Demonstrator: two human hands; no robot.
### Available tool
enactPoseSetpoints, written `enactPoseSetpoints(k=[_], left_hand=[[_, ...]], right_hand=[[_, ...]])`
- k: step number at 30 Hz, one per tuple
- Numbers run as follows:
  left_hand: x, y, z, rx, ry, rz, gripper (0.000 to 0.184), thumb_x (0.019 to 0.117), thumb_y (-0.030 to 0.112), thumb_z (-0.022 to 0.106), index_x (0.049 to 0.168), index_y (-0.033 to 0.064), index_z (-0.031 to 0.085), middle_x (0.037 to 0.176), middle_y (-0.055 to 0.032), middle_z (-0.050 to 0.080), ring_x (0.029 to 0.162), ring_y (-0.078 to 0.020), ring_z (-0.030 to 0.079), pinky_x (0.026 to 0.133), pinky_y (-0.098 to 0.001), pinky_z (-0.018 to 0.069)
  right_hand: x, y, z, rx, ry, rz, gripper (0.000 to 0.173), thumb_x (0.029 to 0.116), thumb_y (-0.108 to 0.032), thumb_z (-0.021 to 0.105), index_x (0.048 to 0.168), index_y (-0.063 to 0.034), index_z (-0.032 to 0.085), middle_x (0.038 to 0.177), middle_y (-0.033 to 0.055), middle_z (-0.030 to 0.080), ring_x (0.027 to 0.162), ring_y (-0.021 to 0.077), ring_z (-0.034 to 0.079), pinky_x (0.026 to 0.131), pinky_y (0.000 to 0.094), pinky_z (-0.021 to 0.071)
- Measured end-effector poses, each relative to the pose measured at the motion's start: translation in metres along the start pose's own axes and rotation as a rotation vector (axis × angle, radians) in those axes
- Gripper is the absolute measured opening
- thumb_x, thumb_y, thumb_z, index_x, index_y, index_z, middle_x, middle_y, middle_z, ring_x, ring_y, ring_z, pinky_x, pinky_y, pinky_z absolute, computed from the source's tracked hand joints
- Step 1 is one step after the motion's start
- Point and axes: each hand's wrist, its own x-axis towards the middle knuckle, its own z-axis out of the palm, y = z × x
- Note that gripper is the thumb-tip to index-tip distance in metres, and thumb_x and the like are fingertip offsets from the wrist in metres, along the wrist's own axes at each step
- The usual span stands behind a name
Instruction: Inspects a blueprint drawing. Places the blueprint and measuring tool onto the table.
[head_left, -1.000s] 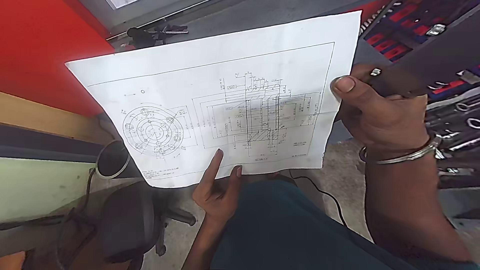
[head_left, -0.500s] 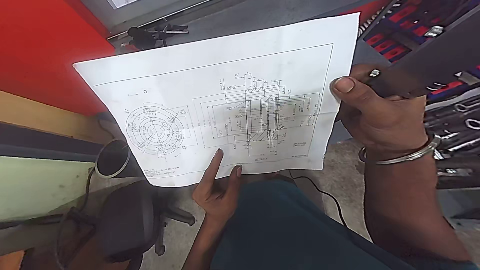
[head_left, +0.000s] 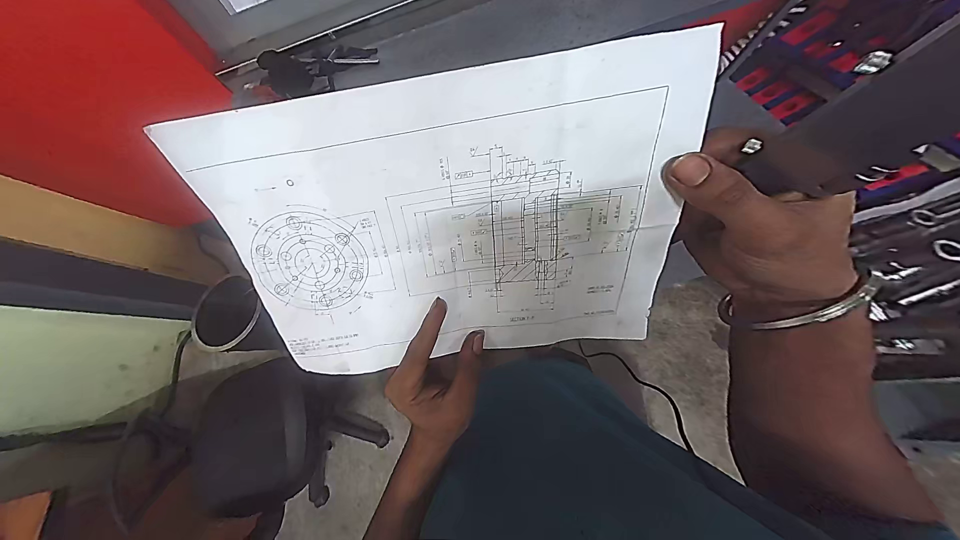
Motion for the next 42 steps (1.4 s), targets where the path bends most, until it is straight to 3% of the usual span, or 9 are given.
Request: enactPoseSetpoints(k=[42], left_hand=[[0.0042,-0.0013,0.0002,0.015,-0.017,0.003,0.051,0.0928,0.006,0.074,0.142,0.0148,0.062,0.136,0.0031,0.067,0.111,-0.0096,0.070,0.093,-0.0264,0.0609]], right_hand=[[0.0017,-0.0008,-0.0023,0.008,0.001,0.011,0.005,0.0963,-0.021,0.072,0.093,-0.0197,0.068,0.078,-0.0117,0.066,0.064,-0.0007,0.062,0.062,0.0166,0.0566]])
